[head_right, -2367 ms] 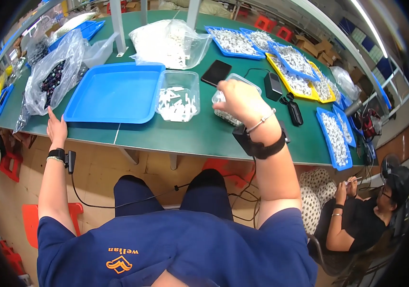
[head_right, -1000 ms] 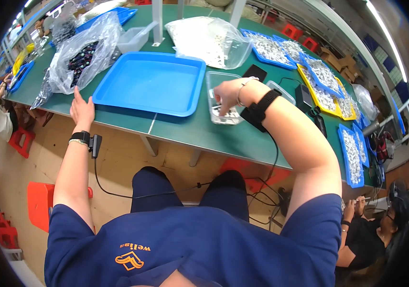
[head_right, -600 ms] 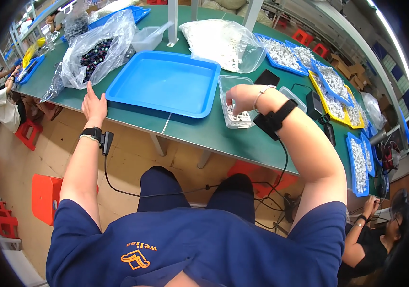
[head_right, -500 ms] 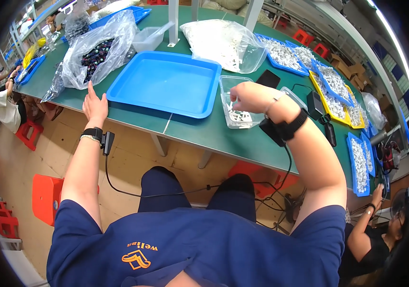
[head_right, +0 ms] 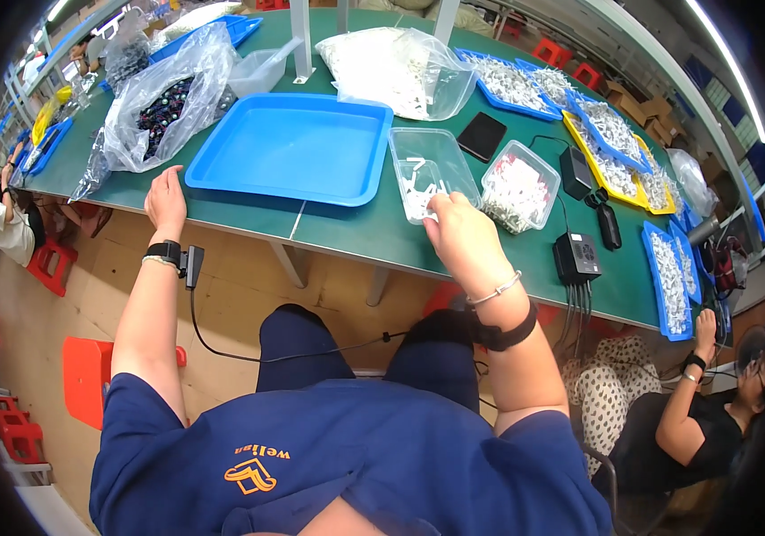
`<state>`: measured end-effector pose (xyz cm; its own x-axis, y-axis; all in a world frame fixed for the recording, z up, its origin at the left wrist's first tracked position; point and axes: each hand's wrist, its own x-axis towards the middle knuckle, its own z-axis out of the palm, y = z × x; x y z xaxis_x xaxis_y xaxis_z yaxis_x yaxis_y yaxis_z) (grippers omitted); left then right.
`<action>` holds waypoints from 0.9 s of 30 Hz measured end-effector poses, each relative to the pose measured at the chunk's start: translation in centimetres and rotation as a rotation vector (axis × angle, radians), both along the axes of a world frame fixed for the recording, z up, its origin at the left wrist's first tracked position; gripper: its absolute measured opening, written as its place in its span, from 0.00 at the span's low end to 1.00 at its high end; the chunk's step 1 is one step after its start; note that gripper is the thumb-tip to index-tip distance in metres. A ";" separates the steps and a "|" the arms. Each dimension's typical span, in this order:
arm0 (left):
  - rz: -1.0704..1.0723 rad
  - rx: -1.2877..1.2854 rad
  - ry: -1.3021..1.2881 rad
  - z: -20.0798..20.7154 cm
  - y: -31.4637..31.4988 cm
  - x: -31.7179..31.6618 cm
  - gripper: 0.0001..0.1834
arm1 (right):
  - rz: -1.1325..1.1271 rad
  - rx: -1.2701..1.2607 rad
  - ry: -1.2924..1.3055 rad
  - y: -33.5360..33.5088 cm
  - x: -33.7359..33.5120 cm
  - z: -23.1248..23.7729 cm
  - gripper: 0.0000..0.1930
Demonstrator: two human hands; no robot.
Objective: The person picks up white plastic pieces from a container and places them onto a blue tray before picking up a black electronic device to connect a cable to it.
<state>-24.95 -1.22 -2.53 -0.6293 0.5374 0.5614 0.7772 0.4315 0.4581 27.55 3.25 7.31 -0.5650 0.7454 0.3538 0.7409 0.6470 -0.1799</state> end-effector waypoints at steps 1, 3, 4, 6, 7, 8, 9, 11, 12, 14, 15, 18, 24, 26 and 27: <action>-0.041 0.033 -0.057 0.3 -0.3 0.3 0.23 | 0.005 0.000 0.005 -0.3 0.0 -0.2 0.12; -0.080 0.070 -0.108 0.9 -0.6 1.4 0.27 | -0.045 -0.051 0.219 -0.9 0.0 -0.7 0.11; -0.139 0.146 -0.234 1.2 -0.6 2.2 0.29 | -0.042 -0.048 0.223 -1.4 0.0 -0.8 0.11; -0.273 0.284 -0.440 1.9 -0.5 2.6 0.32 | -0.026 -0.090 0.407 -2.3 -0.3 -1.2 0.14; -0.267 0.285 -0.439 2.2 -0.3 2.9 0.32 | -0.021 -0.092 0.408 -2.6 -0.6 -1.4 0.14; -0.311 0.290 -0.472 2.2 0.1 3.7 0.33 | -0.007 -0.072 0.443 -2.7 -0.9 -1.6 0.15; -0.359 0.293 -0.505 2.7 0.3 4.6 0.34 | 0.004 -0.052 0.479 -2.9 -0.9 -1.9 0.16; -0.370 0.281 -0.518 2.8 0.7 4.7 0.36 | -0.002 -0.061 0.507 -3.0 -1.1 -2.2 0.15; -0.342 0.197 -0.412 2.8 0.9 4.9 0.36 | -0.009 -0.077 0.555 -3.0 -1.2 -2.3 0.14; -0.284 0.096 -0.324 2.7 0.9 5.2 0.35 | -0.015 -0.095 0.601 -3.1 -1.2 -2.3 0.13; -0.284 0.099 -0.323 2.7 0.9 5.4 0.35 | -0.006 -0.050 0.637 -3.0 -1.2 -2.3 0.13; -0.277 0.080 -0.329 2.9 0.2 6.6 0.32 | 0.017 0.034 0.669 -3.3 -0.9 -1.8 0.13; -0.377 0.144 -0.330 2.4 -2.0 11.1 0.31 | 0.109 0.065 0.702 -2.7 -1.6 -0.6 0.13; -0.417 0.172 -0.348 2.6 -2.6 12.7 0.30 | 0.147 0.081 0.630 -2.0 -2.2 -0.3 0.13; -0.411 0.170 -0.348 2.7 -2.9 13.3 0.30 | 0.151 0.077 0.630 -1.6 -2.6 -0.3 0.13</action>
<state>-11.62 -4.13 0.16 -0.5508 0.6978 0.4580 0.6561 0.0227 0.7544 24.92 1.65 7.06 -0.3287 0.6335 0.7005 0.4085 0.7641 -0.4993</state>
